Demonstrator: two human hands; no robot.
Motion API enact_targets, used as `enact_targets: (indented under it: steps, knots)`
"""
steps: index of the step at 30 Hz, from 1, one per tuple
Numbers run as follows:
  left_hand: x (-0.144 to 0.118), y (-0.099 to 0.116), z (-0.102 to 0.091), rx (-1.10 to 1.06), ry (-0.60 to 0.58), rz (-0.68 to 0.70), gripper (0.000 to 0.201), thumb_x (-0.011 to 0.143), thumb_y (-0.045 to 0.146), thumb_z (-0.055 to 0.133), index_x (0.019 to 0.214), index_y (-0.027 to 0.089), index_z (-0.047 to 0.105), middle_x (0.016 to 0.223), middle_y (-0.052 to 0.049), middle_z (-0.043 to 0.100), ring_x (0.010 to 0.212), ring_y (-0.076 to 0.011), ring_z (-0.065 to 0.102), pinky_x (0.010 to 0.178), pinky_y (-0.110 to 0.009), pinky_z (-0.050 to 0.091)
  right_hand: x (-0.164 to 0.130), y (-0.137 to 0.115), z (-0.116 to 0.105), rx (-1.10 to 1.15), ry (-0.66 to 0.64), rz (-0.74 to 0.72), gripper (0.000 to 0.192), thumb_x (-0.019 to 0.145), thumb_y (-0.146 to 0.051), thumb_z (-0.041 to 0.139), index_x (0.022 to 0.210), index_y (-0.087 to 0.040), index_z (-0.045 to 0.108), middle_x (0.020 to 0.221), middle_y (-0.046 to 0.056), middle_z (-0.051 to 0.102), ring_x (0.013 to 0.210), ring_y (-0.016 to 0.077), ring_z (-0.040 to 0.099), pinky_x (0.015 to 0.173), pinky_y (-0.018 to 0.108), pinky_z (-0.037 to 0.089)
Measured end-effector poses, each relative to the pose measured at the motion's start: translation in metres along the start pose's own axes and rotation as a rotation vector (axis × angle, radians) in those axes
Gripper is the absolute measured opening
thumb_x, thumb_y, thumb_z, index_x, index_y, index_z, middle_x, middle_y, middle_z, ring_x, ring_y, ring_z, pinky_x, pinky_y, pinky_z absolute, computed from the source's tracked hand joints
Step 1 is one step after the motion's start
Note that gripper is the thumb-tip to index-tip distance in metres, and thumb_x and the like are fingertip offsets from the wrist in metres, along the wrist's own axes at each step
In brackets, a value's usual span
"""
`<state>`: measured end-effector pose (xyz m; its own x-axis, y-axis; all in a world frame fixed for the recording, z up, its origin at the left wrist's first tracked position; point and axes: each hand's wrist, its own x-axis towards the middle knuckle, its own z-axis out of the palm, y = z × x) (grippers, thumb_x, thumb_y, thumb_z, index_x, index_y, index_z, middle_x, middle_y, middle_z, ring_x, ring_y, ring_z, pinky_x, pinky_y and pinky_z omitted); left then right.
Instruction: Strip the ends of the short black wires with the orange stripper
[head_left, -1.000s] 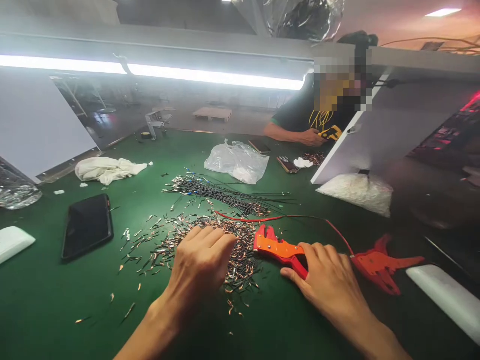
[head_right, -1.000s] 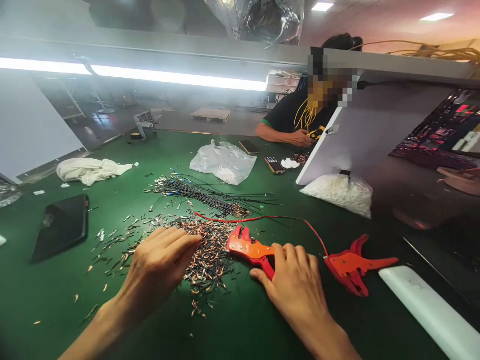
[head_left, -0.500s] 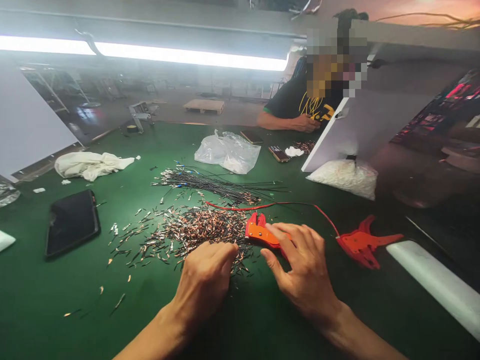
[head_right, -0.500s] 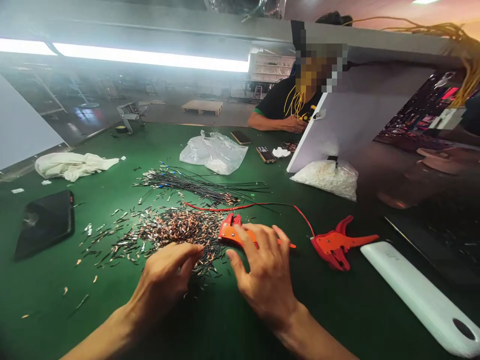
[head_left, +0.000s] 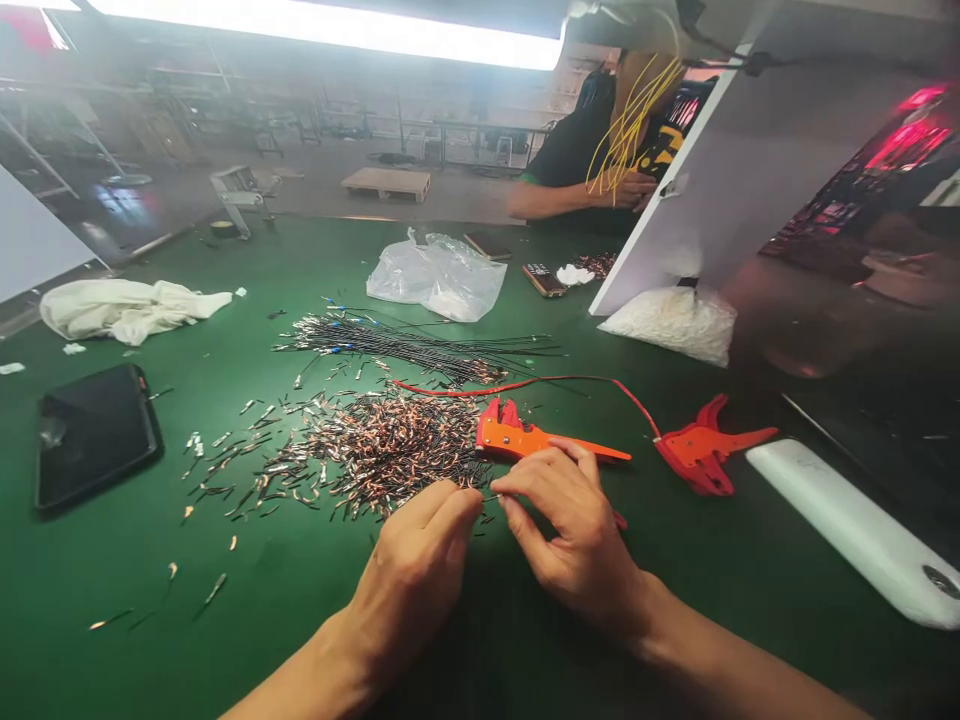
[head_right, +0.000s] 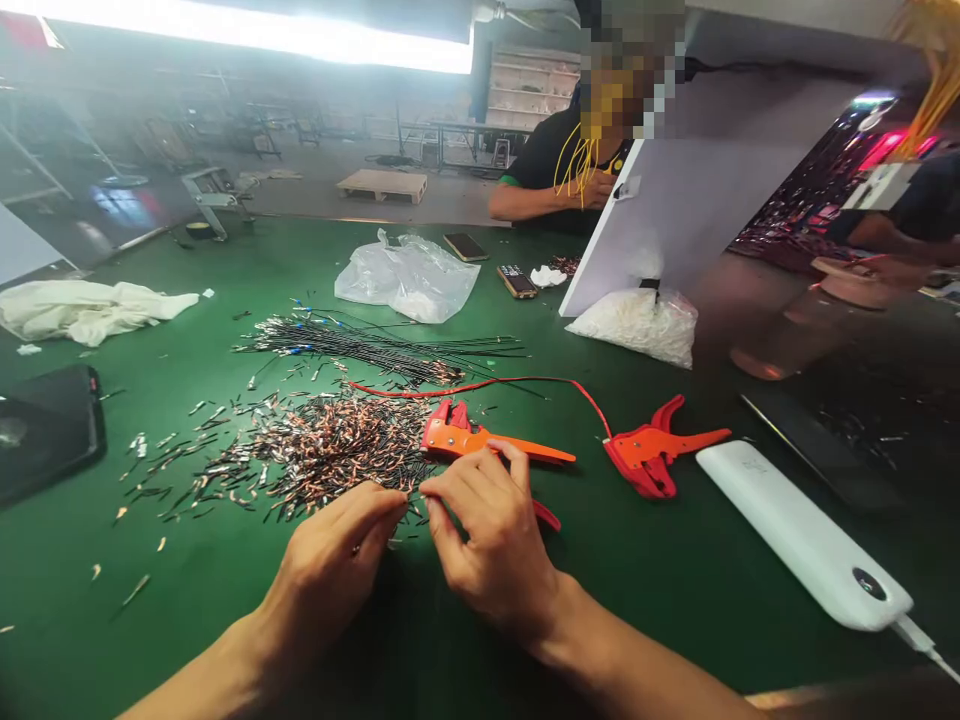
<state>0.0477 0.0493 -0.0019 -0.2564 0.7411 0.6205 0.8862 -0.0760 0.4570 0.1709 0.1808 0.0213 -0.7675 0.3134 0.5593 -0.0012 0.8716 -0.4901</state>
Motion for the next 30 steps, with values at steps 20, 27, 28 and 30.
enact_targets:
  steps: [20, 27, 28, 30]
  knots:
    - [-0.002, 0.001, 0.001, -0.091, -0.073, 0.008, 0.021, 0.091, -0.002, 0.049, 0.090, 0.016, 0.059, 0.068, 0.001, 0.052, 0.061, -0.0130, 0.047, 0.056, -0.023, 0.040, 0.000, -0.001, -0.001, 0.008, 0.011, -0.023, 0.014, 0.085, -0.009, 0.059, 0.086, -0.022, 0.063, 0.075, -0.002, 0.069, 0.076, 0.0181, 0.062, 0.098, 0.049, 0.034]
    - [-0.002, 0.006, 0.005, -0.125, -0.143, -0.008, 0.024, 0.087, -0.003, 0.044, 0.084, 0.017, 0.057, 0.063, 0.002, 0.052, 0.053, -0.0118, 0.048, 0.052, -0.022, 0.039, 0.003, -0.003, 0.000, -0.052, 0.031, -0.026, 0.013, 0.073, -0.007, 0.058, 0.069, -0.020, 0.057, 0.067, 0.000, 0.063, 0.072, 0.0193, 0.057, 0.090, 0.049, 0.038]
    - [-0.002, 0.007, 0.004, -0.124, -0.155, -0.015, 0.024, 0.087, -0.003, 0.044, 0.083, 0.017, 0.057, 0.063, 0.002, 0.053, 0.052, -0.0117, 0.048, 0.052, -0.022, 0.039, 0.003, -0.002, 0.001, -0.056, 0.041, -0.035, 0.013, 0.072, -0.007, 0.059, 0.068, -0.019, 0.056, 0.068, 0.001, 0.063, 0.073, 0.0197, 0.057, 0.089, 0.049, 0.039]
    - [-0.002, 0.009, 0.002, -0.118, -0.184, -0.034, 0.025, 0.086, -0.003, 0.043, 0.080, 0.018, 0.056, 0.061, 0.003, 0.052, 0.051, -0.0116, 0.048, 0.051, -0.022, 0.039, 0.003, 0.001, 0.001, -0.060, 0.056, -0.048, 0.014, 0.070, -0.006, 0.058, 0.067, -0.019, 0.056, 0.071, 0.003, 0.063, 0.075, 0.0209, 0.057, 0.088, 0.050, 0.040]
